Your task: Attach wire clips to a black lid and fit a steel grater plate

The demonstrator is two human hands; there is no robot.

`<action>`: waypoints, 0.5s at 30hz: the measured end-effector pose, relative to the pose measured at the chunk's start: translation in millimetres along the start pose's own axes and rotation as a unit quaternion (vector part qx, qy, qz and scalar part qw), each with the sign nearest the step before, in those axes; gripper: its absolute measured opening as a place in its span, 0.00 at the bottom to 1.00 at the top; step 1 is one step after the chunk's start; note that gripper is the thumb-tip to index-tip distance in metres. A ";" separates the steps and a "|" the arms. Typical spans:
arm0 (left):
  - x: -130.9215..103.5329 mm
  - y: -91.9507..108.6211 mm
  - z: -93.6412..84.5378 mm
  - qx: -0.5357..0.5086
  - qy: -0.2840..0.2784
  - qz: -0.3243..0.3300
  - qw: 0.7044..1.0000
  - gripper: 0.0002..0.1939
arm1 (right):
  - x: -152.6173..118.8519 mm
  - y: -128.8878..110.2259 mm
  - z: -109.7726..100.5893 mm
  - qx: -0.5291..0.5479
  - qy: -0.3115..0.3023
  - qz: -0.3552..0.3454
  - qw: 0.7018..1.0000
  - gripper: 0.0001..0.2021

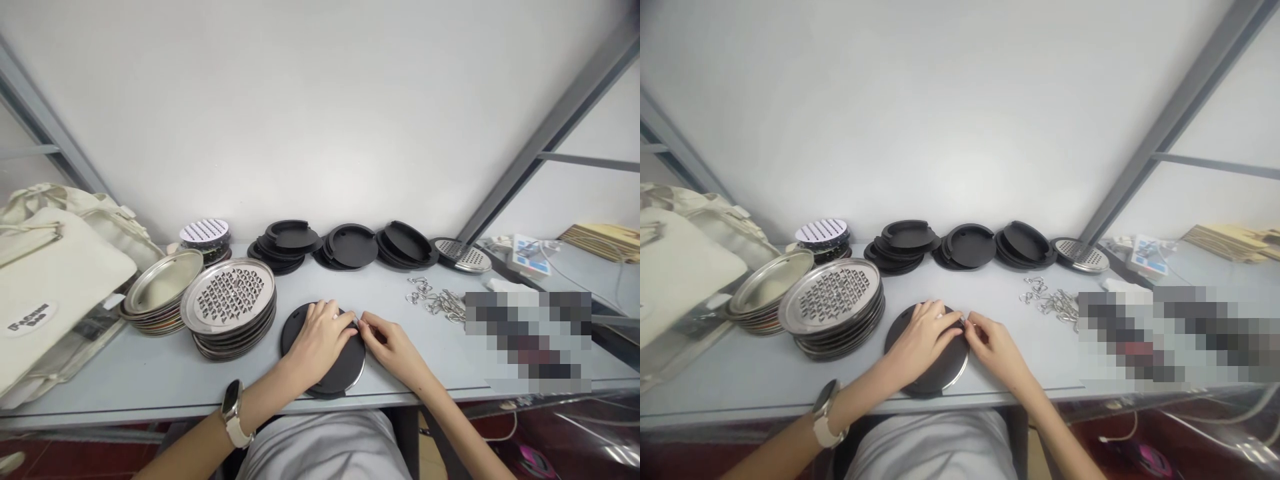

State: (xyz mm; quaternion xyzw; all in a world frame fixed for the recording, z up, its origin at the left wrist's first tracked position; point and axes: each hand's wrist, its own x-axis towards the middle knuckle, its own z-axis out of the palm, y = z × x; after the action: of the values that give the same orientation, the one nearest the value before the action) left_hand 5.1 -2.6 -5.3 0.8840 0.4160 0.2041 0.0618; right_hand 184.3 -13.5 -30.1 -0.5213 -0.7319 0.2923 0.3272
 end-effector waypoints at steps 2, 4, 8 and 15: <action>-0.1 -0.2 -0.6 0.002 -0.002 -0.002 1.000 0.12 | 0.1 1.8 -1.5 0.007 0.016 0.013 1.000 0.16; -0.4 -0.3 -0.8 -0.002 -0.005 -0.002 1.000 0.12 | 0.3 3.8 -3.0 0.012 0.046 0.029 0.998 0.17; -1.4 0.6 0.3 -0.003 0.020 -0.029 0.999 0.09 | 0.5 6.0 -3.7 0.023 0.062 0.033 0.997 0.17; -0.8 2.9 3.5 0.020 0.024 -0.059 0.998 0.05 | 1.5 2.3 -2.6 0.032 0.047 0.036 0.998 0.16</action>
State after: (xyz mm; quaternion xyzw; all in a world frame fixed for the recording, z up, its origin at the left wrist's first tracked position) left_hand 8.2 -4.9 -7.9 0.8537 0.4729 0.2128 0.0465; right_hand 187.3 -11.2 -30.0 -0.5494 -0.6868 0.3026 0.3673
